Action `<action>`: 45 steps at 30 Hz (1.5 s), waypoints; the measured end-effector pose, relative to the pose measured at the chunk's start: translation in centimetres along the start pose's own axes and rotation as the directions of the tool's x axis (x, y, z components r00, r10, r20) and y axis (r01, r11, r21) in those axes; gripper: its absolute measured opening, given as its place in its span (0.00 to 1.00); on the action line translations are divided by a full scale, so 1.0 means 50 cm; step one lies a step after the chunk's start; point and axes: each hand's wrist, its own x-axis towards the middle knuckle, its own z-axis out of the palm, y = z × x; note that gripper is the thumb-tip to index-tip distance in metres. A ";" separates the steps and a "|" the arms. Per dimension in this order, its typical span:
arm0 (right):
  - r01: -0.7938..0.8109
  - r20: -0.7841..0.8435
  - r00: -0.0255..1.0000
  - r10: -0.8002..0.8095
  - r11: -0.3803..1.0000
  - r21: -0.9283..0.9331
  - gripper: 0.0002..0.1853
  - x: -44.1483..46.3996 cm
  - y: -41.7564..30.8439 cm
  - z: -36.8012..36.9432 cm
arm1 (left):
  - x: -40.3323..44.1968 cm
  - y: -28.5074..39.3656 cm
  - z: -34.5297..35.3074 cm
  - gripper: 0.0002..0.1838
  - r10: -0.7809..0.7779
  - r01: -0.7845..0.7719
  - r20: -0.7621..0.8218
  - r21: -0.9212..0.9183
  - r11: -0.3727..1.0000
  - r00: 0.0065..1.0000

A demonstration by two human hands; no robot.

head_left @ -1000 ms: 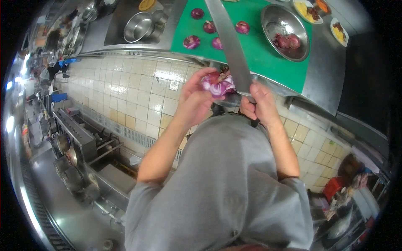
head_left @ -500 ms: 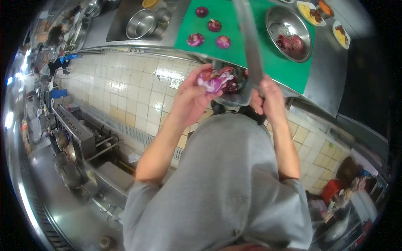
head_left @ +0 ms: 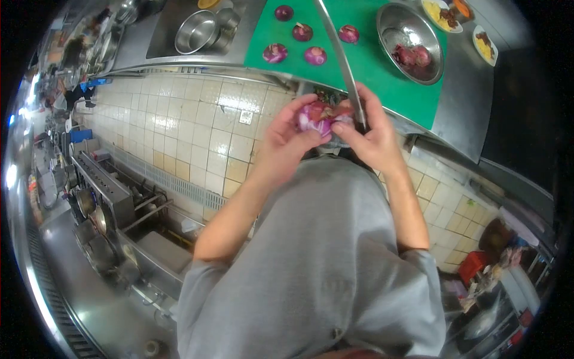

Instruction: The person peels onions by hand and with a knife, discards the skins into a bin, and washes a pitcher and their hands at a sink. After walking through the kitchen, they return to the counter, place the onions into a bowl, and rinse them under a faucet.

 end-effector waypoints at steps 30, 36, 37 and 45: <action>0.057 -0.034 0.997 -0.065 0.977 -0.206 0.28 -0.011 0.017 -0.001 | 0.001 0.035 -0.106 0.33 -0.048 0.030 0.123 0.138 0.990 0.991; -0.023 0.008 1.000 0.024 0.983 -0.181 0.25 -0.007 -0.004 -0.008 | 0.017 0.030 -0.101 0.27 -0.095 0.122 0.117 -0.241 0.963 0.988; -0.026 -0.009 1.000 0.025 0.989 -0.148 0.24 -0.007 -0.007 -0.007 | 0.018 0.027 -0.100 0.26 -0.105 0.131 0.112 -0.260 0.957 0.988; 0.057 0.145 0.989 -0.017 0.960 -0.275 0.26 -0.029 -0.033 0.018 | 0.020 0.021 -0.054 0.24 0.047 -0.046 -0.126 0.013 0.999 0.991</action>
